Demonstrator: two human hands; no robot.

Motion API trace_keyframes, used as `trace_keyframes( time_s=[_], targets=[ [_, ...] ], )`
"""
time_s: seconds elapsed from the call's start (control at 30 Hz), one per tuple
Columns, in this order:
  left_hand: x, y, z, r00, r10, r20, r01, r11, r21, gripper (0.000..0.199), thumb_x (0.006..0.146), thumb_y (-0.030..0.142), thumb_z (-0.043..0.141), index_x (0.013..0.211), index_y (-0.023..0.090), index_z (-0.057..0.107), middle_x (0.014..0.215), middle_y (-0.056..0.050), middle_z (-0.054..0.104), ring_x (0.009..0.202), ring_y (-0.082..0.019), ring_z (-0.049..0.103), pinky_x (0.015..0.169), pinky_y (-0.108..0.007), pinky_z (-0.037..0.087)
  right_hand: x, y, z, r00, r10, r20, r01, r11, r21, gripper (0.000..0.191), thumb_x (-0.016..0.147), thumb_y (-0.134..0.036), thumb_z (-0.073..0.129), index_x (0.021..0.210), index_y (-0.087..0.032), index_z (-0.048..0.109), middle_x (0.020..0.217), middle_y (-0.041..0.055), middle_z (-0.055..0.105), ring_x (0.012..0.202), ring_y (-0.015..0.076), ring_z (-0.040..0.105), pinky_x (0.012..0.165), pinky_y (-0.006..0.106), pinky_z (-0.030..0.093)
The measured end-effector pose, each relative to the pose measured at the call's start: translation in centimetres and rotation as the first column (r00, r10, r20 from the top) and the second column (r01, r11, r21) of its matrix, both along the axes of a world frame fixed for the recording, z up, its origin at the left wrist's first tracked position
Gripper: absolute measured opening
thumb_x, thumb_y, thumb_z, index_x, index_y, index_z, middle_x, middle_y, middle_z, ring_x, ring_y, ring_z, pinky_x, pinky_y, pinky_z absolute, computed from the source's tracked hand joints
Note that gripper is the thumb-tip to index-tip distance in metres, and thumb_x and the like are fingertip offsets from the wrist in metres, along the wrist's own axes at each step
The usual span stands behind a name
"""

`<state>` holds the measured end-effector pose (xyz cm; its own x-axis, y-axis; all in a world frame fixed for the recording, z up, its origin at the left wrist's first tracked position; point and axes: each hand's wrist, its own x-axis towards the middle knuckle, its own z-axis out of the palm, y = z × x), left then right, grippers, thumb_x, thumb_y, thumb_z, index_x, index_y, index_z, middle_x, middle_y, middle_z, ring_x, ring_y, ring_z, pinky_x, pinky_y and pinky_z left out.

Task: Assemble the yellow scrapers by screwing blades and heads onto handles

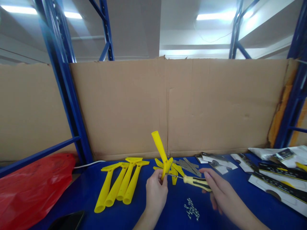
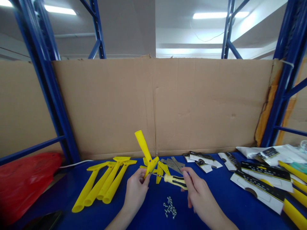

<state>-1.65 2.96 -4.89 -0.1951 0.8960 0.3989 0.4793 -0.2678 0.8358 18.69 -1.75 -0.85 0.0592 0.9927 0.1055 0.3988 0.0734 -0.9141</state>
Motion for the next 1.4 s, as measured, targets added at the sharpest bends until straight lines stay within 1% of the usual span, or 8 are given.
trace_keyframes(
  time_s=[0.13, 0.37, 0.57, 0.73, 0.87, 1.1, 1.3, 1.4],
  targets=[
    [-0.1, 0.0, 0.0, 1.0, 0.004, 0.014, -0.004, 1.0, -0.02, 0.015, 0.079, 0.031, 0.049, 0.071, 0.021, 0.056, 0.06, 0.0, 0.059, 0.052, -0.015, 0.056, 0.046, -0.022, 0.041, -0.3, -0.1, 0.0, 0.995, 0.004, -0.1, 0.003, 0.998, 0.065, 0.058, 0.073, -0.051, 0.055, 0.125, -0.031, 0.038, 0.107, 0.0051, 0.055, 0.046, 0.0089, 0.052, 0.025, 0.018, 0.037],
    [0.1, -0.2, 0.0, 1.0, -0.026, -0.008, 0.026, 0.999, -0.019, 0.014, 0.08, 0.029, 0.048, 0.073, 0.021, 0.055, 0.062, 0.0, 0.06, 0.053, -0.015, 0.056, 0.048, -0.022, 0.041, -0.2, -0.1, 0.5, 1.0, -0.016, -0.005, 0.015, 1.0, -0.025, 0.048, 0.083, -0.057, 0.035, 0.117, -0.024, 0.043, 0.067, -0.0035, 0.054, 0.032, 0.0073, 0.044, 0.026, 0.017, 0.03],
    [-0.2, 0.2, -0.1, 0.999, 0.019, -0.028, -0.02, 0.999, -0.031, 0.013, 0.081, 0.027, 0.048, 0.072, 0.021, 0.054, 0.059, 0.002, 0.057, 0.051, -0.014, 0.054, 0.046, -0.021, 0.039, -0.7, -0.5, 0.4, 0.994, 0.025, -0.108, -0.02, 0.999, 0.047, 0.058, 0.071, -0.049, 0.055, 0.123, -0.033, 0.036, 0.107, 0.0034, 0.052, 0.044, 0.0066, 0.049, 0.026, 0.017, 0.034],
    [-0.1, -0.1, -0.1, 0.998, 0.023, -0.064, -0.025, 0.999, -0.029, 0.011, 0.08, 0.024, 0.049, 0.071, 0.021, 0.055, 0.061, 0.002, 0.06, 0.054, -0.014, 0.058, 0.048, -0.02, 0.04, 0.2, 0.2, 0.4, 0.998, 0.045, -0.038, -0.046, 0.999, -0.015, 0.048, 0.075, -0.055, 0.05, 0.113, -0.026, 0.044, 0.081, -0.0008, 0.06, 0.031, 0.0052, 0.043, 0.027, 0.019, 0.03],
    [-0.1, -0.1, -0.1, 0.998, 0.007, -0.057, -0.009, 1.0, -0.028, 0.009, 0.081, 0.025, 0.049, 0.074, 0.022, 0.055, 0.066, 0.002, 0.063, 0.058, -0.015, 0.062, 0.05, -0.021, 0.042, 0.2, 0.4, 0.3, 0.998, 0.054, -0.025, -0.056, 0.997, -0.049, 0.054, 0.083, -0.061, 0.029, 0.115, -0.021, 0.046, 0.051, -0.0058, 0.052, 0.028, 0.0089, 0.04, 0.028, 0.018, 0.025],
    [-0.2, -0.1, 0.0, 0.994, 0.013, -0.104, -0.015, 1.0, -0.017, 0.009, 0.081, 0.021, 0.049, 0.073, 0.021, 0.054, 0.062, 0.002, 0.061, 0.056, -0.015, 0.06, 0.05, -0.021, 0.039, -0.5, -0.4, 0.4, 0.999, -0.025, -0.03, 0.027, 0.994, 0.102, 0.054, 0.073, -0.043, 0.055, 0.122, -0.029, 0.039, 0.103, 0.0039, 0.055, 0.039, 0.0055, 0.043, 0.026, 0.02, 0.031],
    [-0.1, -0.4, 0.0, 0.973, 0.073, -0.218, -0.073, 0.997, 0.01, 0.012, 0.08, 0.015, 0.05, 0.07, 0.022, 0.052, 0.059, 0.004, 0.059, 0.053, -0.014, 0.058, 0.051, -0.02, 0.035, 0.3, 0.2, 0.1, 0.999, 0.032, -0.027, -0.03, 0.996, 0.081, 0.039, 0.07, -0.041, 0.057, 0.106, -0.026, 0.05, 0.085, -0.0002, 0.06, 0.038, 0.0068, 0.045, 0.031, 0.02, 0.033],
    [-0.2, -0.4, 0.2, 0.972, 0.062, -0.227, -0.057, 0.998, 0.028, 0.013, 0.081, 0.015, 0.049, 0.071, 0.022, 0.051, 0.062, 0.003, 0.06, 0.056, -0.014, 0.059, 0.053, -0.02, 0.036, 0.4, 0.3, -0.1, 0.998, 0.054, 0.033, -0.055, 0.998, 0.026, 0.038, 0.08, -0.051, 0.044, 0.105, -0.023, 0.051, 0.06, -0.0046, 0.056, 0.031, 0.0077, 0.042, 0.032, 0.02, 0.03]
  ],
)
